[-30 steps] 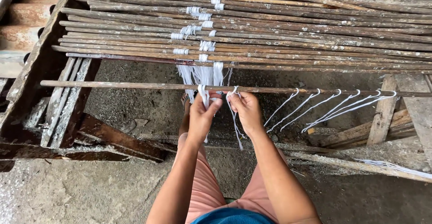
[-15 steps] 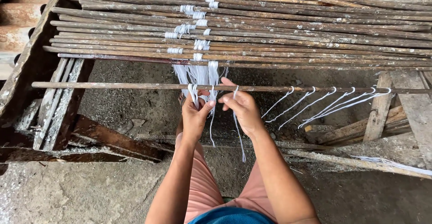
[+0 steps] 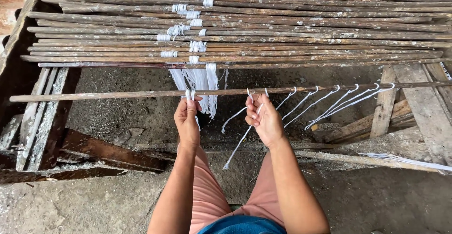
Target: Tying individual white threads onto a horizontal wooden rod on a loom.
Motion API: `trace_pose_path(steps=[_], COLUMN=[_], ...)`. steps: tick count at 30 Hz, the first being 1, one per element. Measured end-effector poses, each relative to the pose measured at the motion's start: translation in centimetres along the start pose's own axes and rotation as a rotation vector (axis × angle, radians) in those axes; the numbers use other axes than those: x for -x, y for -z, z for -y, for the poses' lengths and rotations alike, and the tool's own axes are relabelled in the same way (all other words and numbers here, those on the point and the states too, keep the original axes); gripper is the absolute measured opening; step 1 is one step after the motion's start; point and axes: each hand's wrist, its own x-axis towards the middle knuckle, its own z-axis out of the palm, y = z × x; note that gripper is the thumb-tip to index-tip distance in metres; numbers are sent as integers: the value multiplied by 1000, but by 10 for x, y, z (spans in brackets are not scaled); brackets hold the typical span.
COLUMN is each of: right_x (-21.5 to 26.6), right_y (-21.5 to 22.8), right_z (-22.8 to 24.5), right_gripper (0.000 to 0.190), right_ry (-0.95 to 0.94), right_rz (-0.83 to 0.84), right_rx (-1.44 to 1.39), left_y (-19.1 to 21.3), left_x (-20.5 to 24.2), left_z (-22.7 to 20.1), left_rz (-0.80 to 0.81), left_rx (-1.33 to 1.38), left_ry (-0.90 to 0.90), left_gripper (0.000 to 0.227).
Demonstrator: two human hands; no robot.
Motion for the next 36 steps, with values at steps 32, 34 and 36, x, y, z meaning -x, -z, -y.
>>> trace_pose_path(steps=[32,34,36], right_x=[-19,-33,-45], right_y=[-32,-56,-74], right_z=[-122,-101,-89], right_gripper=[14,15,29], right_ry=[305,420,538], right_rz=[66,59,50], right_rx=[809,766,720], left_y=[15,13,14], left_x=[11,14,13], left_z=[-34,-40,-40], left_rz=[-66,-74,-79], left_rx=[-9,-44,-79], left_ry=[52,49,43], left_gripper=[12,11,10])
